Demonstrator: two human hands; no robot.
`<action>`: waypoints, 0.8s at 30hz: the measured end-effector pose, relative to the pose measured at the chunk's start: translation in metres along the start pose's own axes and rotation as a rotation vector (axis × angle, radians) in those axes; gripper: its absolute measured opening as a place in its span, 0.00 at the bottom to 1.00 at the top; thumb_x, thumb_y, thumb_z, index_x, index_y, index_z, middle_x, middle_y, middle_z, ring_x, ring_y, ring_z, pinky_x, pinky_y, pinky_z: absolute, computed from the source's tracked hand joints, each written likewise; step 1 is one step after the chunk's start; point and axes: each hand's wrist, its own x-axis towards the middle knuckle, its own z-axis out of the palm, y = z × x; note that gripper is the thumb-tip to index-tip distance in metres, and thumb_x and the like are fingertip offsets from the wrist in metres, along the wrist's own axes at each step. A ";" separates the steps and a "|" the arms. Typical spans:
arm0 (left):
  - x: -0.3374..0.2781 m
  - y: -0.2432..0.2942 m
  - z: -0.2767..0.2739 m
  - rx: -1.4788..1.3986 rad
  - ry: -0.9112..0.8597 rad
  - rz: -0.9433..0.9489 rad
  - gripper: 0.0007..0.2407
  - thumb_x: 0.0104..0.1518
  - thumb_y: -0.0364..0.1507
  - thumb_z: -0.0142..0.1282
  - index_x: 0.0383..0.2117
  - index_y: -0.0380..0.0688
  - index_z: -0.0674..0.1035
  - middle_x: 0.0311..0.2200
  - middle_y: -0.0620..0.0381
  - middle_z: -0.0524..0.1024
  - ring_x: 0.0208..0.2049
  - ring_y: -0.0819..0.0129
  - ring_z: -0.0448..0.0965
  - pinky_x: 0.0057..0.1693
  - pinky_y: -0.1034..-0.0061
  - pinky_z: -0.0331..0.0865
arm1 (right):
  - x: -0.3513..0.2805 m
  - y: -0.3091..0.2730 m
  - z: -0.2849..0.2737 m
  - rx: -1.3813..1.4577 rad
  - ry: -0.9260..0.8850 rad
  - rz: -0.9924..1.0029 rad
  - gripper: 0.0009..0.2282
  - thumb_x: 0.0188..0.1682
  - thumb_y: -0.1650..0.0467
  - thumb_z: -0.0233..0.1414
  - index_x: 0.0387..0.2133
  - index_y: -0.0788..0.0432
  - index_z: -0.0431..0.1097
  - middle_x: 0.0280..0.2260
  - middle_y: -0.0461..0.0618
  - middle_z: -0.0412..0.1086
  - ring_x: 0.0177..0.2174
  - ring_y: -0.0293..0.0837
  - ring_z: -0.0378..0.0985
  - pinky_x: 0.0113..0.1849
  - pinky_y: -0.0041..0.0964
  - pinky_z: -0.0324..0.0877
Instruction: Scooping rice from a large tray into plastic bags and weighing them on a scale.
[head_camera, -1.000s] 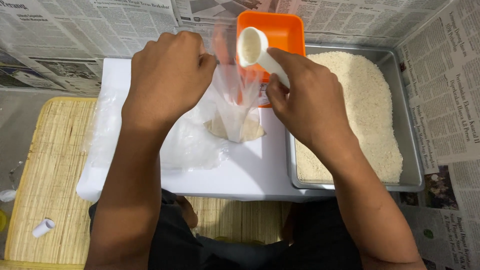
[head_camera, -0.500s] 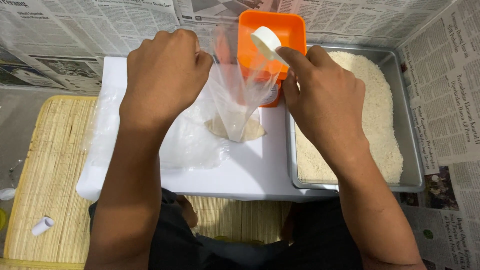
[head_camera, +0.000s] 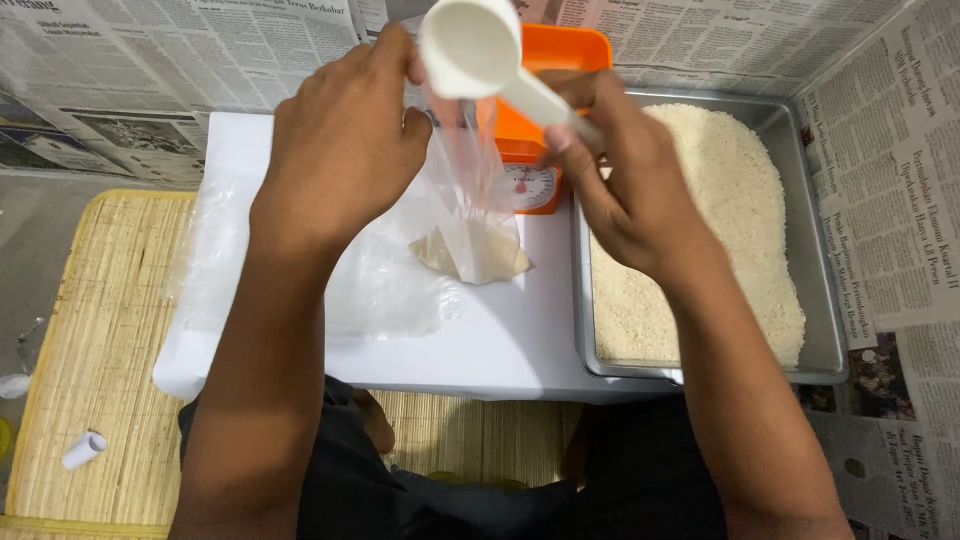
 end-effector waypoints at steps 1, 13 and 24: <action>0.000 0.002 0.000 -0.046 0.016 0.027 0.10 0.53 0.23 0.54 0.41 0.40 0.72 0.34 0.49 0.80 0.33 0.48 0.81 0.37 0.51 0.71 | 0.000 0.007 0.006 0.162 -0.026 -0.070 0.06 0.62 0.73 0.42 0.42 0.67 0.61 0.27 0.52 0.67 0.23 0.42 0.66 0.27 0.35 0.63; 0.008 0.003 0.002 -0.300 -0.135 -0.022 0.08 0.53 0.20 0.50 0.33 0.27 0.80 0.31 0.37 0.81 0.29 0.43 0.82 0.39 0.53 0.73 | 0.005 0.024 0.029 0.191 -0.105 -0.025 0.08 0.62 0.71 0.40 0.43 0.68 0.61 0.31 0.57 0.71 0.21 0.43 0.67 0.25 0.38 0.64; 0.007 -0.015 0.000 -0.264 0.220 0.240 0.14 0.48 0.14 0.49 0.39 0.21 0.81 0.47 0.38 0.81 0.44 0.44 0.81 0.51 0.60 0.72 | -0.001 0.020 -0.005 0.165 0.251 -0.178 0.04 0.64 0.81 0.41 0.43 0.73 0.52 0.30 0.64 0.72 0.27 0.51 0.77 0.33 0.41 0.76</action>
